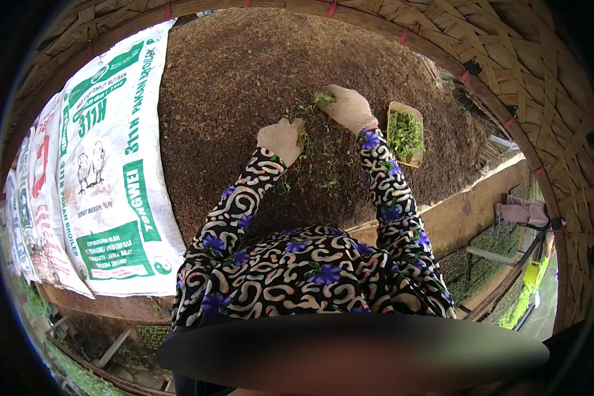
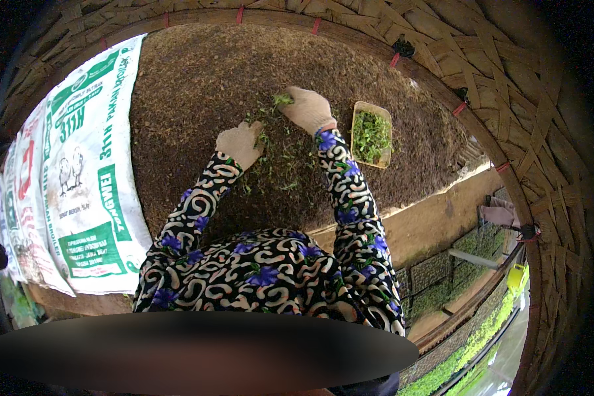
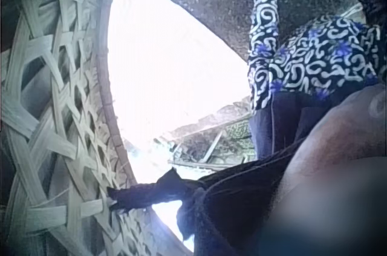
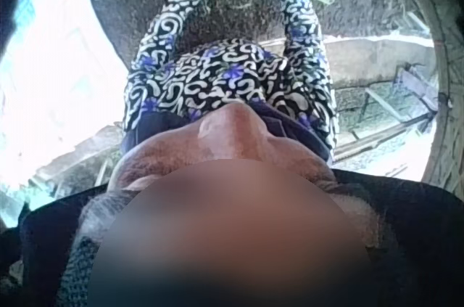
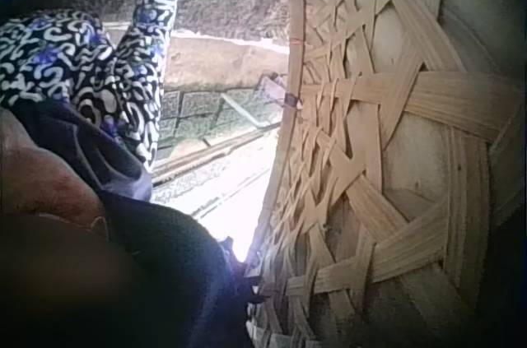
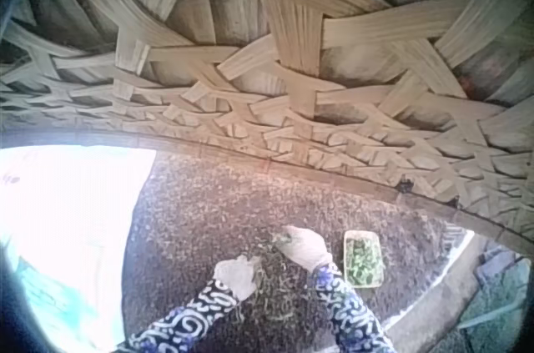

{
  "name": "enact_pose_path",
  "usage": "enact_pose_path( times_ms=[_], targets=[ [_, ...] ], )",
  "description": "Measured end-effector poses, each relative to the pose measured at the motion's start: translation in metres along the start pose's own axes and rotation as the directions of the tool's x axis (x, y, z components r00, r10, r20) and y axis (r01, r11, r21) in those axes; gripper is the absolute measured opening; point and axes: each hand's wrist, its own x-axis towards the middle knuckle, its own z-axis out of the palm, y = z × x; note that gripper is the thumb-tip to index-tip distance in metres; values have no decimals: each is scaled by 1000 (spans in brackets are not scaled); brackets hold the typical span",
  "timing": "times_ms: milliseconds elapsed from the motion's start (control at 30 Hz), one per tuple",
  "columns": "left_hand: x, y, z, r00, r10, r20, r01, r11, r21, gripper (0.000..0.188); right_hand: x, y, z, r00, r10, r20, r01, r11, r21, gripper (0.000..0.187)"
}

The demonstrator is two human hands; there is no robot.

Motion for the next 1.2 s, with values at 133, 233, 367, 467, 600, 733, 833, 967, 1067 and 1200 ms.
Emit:
enact_pose_path(
  times_ms=[133, 233, 367, 467, 600, 733, 833, 967, 1067, 1200],
  targets=[
    [-15, -19, 9, 978, -49, -203, -12, 956, -292, 50, -18, 31, -6, 972, 232, -46, -167, 812, 559, 54],
    [-30, -41, 13, 920, -182, -346, -10, 873, -487, 45, -46, 51, -3, 953, 254, -167, -172, 904, 391, 53],
    [-38, -44, 10, 934, -197, -299, 29, 874, -486, 52, -57, 44, 8, 985, 163, -58, -145, 959, 245, 47],
    [-37, -27, 11, 964, -73, -257, -35, 919, -392, 46, -52, 29, 13, 994, 113, 12, -113, 992, 59, 49],
    [-33, -14, 19, 972, 12, -236, -80, 957, -280, 49, -40, 28, 7, 988, 113, -105, -102, 989, 107, 51],
    [-26, -14, 17, 983, 19, -183, -71, 957, -280, 53, -23, 26, 5, 993, 101, -59, -92, 986, 139, 53],
    [-23, -3, 9, 993, 84, -80, -101, 965, -242, 54, -8, 14, 7, 995, 70, 71, -72, 997, 39, 59],
    [-20, 12, 1, 983, 153, 101, -140, 982, -129, 56, 6, 11, 5, 990, 28, 140, -29, 1000, 6, 58],
    [-17, 11, -1, 981, 133, 139, -134, 991, -2, 55, -3, 27, 2, 999, 41, 25, -46, 965, 258, 55],
    [-31, -12, -3, 998, 66, 17, -63, 991, -116, 48, -36, 47, 2, 990, 75, -121, -38, 958, 283, 55]
  ],
)
